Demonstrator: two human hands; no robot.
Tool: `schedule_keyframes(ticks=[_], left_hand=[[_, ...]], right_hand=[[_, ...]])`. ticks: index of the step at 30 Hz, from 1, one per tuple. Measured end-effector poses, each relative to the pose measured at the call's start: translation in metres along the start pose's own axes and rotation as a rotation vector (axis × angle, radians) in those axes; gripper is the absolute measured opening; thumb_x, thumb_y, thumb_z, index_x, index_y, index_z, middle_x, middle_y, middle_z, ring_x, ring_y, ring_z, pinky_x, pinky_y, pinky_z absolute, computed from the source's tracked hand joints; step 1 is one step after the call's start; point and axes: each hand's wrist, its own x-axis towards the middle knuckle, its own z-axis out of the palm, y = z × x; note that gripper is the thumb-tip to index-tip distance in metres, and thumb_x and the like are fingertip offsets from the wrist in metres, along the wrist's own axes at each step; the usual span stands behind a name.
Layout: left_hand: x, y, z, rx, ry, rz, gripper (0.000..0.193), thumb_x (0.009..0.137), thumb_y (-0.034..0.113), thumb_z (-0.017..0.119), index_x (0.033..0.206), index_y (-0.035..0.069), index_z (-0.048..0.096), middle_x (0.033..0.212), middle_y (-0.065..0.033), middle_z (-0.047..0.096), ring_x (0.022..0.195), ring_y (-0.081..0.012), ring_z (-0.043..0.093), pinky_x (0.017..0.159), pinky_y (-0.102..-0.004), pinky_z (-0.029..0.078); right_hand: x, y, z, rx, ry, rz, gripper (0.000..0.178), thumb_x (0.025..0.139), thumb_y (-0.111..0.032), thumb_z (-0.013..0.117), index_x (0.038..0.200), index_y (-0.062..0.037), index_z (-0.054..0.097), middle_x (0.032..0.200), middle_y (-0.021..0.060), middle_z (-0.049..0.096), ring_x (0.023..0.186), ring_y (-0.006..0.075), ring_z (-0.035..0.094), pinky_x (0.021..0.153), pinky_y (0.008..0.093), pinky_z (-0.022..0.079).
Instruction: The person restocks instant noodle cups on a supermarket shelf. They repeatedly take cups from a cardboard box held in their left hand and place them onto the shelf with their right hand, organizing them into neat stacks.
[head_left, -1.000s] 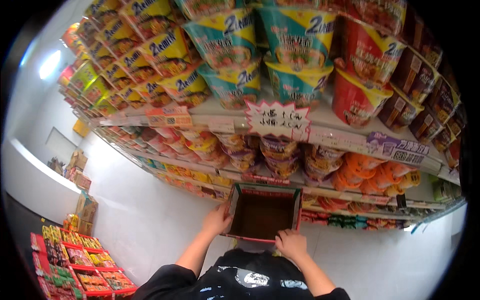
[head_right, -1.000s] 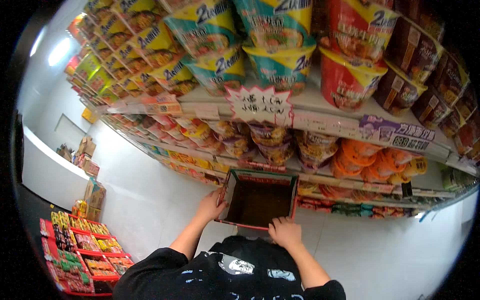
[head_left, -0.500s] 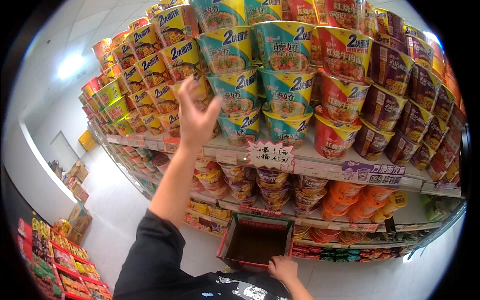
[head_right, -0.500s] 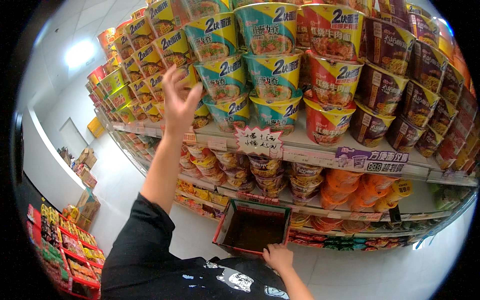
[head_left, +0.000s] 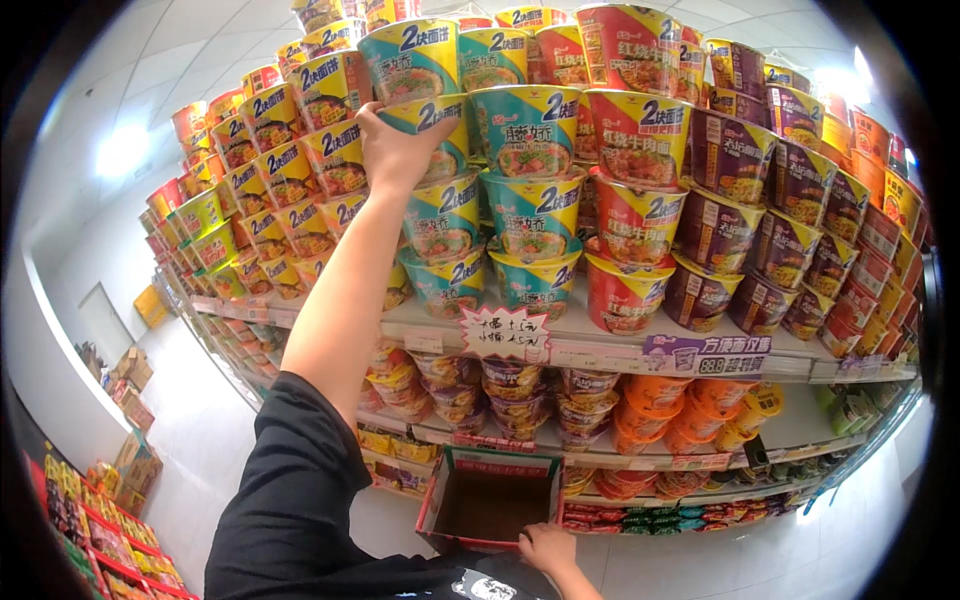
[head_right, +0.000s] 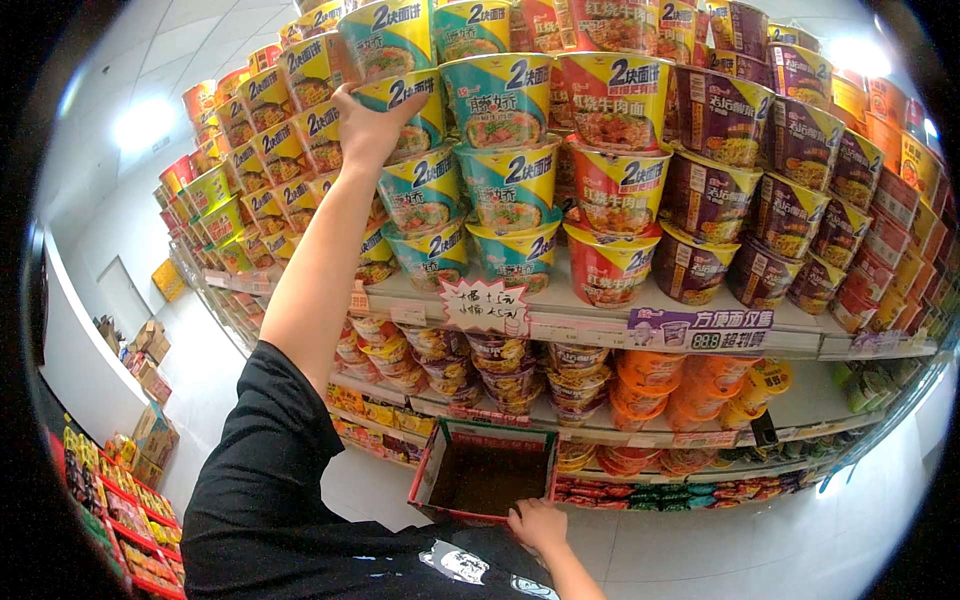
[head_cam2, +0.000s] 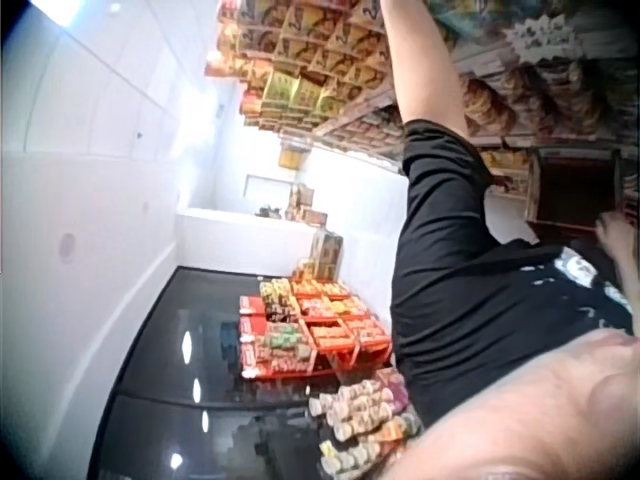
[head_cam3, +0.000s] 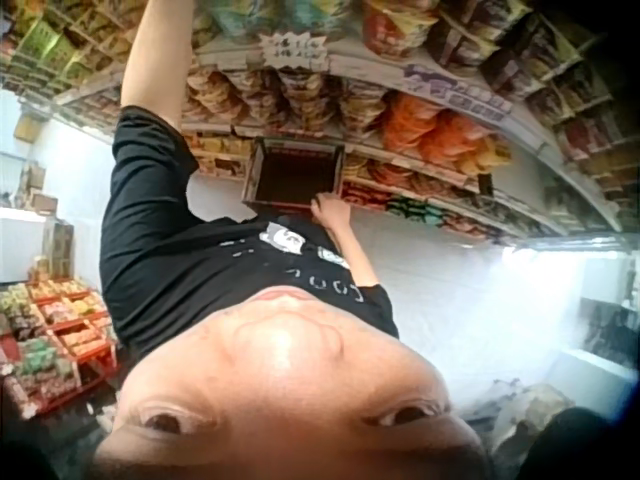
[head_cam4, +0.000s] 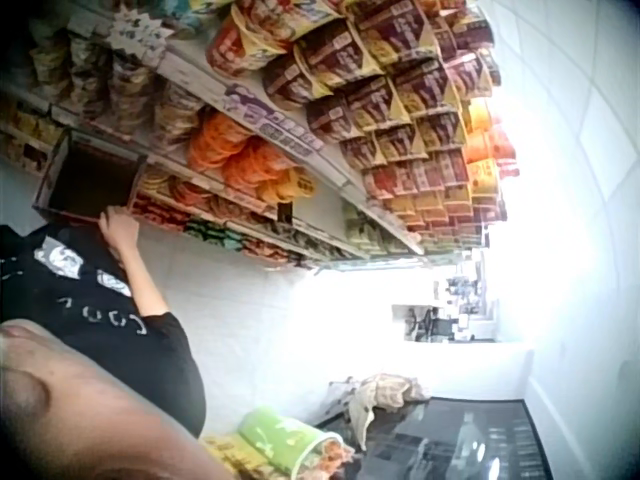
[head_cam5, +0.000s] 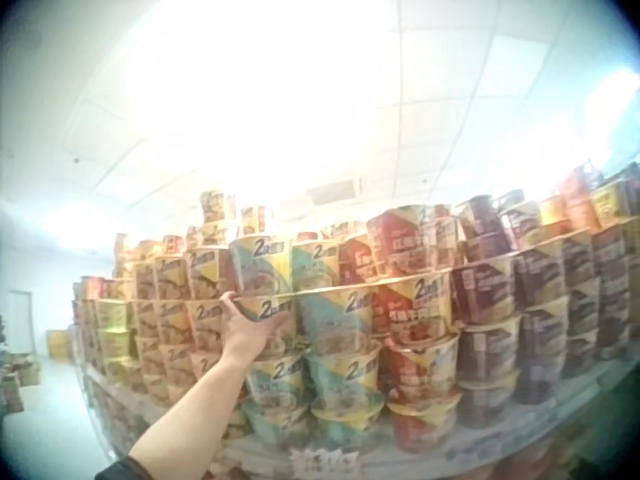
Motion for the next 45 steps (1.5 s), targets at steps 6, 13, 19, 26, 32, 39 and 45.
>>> schedule_keyframes(ticks=[6, 13, 19, 26, 32, 39, 45], left_hand=[[0.006, -0.023, -0.005, -0.175, 0.145, 0.168, 0.106, 0.071, 0.046, 0.093, 0.141, 0.001, 0.028, 0.134, -0.0238, 0.048, 0.118, -0.0311, 0.059, 0.098, -0.0394, 0.054], [-0.005, -0.024, -0.055, -0.534, 0.093, 0.329, 0.097, 0.073, 0.036, 0.093, 0.137, 0.001, 0.028, 0.125, -0.0198, 0.050, 0.111, -0.0220, 0.060, 0.092, -0.0335, 0.056], [-0.120, -0.048, -0.115, -0.745, -0.125, 0.133, 0.099, 0.073, 0.022, 0.092, 0.145, 0.009, 0.026, 0.129, -0.0145, 0.055, 0.116, -0.0246, 0.062, 0.093, -0.0391, 0.058], [-0.288, -0.173, -0.146, -0.801, -0.342, -0.150, 0.130, 0.051, 0.015, 0.100, 0.150, 0.010, 0.017, 0.143, -0.0111, 0.043, 0.134, -0.0295, 0.048, 0.112, -0.0457, 0.044], [-0.414, -0.244, -0.136, -0.510, -0.515, -0.315, 0.117, 0.053, 0.019, 0.102, 0.142, 0.012, 0.027, 0.145, -0.0164, 0.040, 0.137, -0.0279, 0.044, 0.115, -0.0439, 0.038], [-0.450, -0.264, -0.124, -0.291, -0.709, -0.530, 0.113, 0.062, 0.036, 0.098, 0.146, 0.004, 0.029, 0.144, -0.0265, 0.049, 0.134, -0.0365, 0.054, 0.112, -0.0433, 0.043], [-0.424, -0.268, -0.121, -0.048, -0.873, -0.711, 0.127, 0.070, 0.048, 0.090, 0.155, -0.008, 0.014, 0.140, -0.0333, 0.051, 0.127, -0.0418, 0.058, 0.110, -0.0422, 0.046]], right_hand=[[0.003, -0.007, -0.003, 0.023, -0.037, 0.019, 0.036, 0.092, -0.042, 0.055, 0.103, -0.0152, 0.076, 0.100, 0.0079, 0.075, 0.097, 0.0303, 0.071, 0.080, 0.0465, 0.057], [0.006, -0.009, -0.017, 0.009, -0.106, 0.055, 0.034, 0.092, -0.041, 0.056, 0.103, -0.0159, 0.076, 0.101, 0.0077, 0.075, 0.098, 0.0308, 0.070, 0.080, 0.0470, 0.057], [0.011, -0.009, -0.038, 0.091, -0.263, 0.067, 0.046, 0.097, -0.045, 0.056, 0.128, -0.0128, 0.067, 0.124, 0.0136, 0.070, 0.114, 0.0330, 0.067, 0.091, 0.0481, 0.056], [0.049, -0.027, -0.101, 0.124, -0.265, -0.012, 0.067, 0.095, -0.047, 0.064, 0.146, -0.0040, 0.052, 0.153, 0.0222, 0.049, 0.137, 0.0372, 0.053, 0.111, 0.0453, 0.046], [0.109, -0.094, -0.158, 1.404, -0.004, -0.136, 0.128, 0.075, -0.072, 0.078, 0.165, -0.0088, 0.012, 0.165, 0.0228, 0.029, 0.152, 0.0381, 0.031, 0.121, 0.0506, 0.030], [0.135, -0.107, -0.064, 1.436, -0.086, 0.118, 0.103, 0.080, -0.021, 0.084, 0.159, -0.0031, 0.020, 0.147, 0.0161, 0.049, 0.133, 0.0275, 0.052, 0.113, 0.0402, 0.041], [0.138, -0.108, -0.010, 1.329, -0.200, 0.471, 0.095, 0.090, -0.028, 0.078, 0.159, 0.0037, 0.021, 0.139, 0.0215, 0.052, 0.122, 0.0280, 0.058, 0.102, 0.0378, 0.048]])
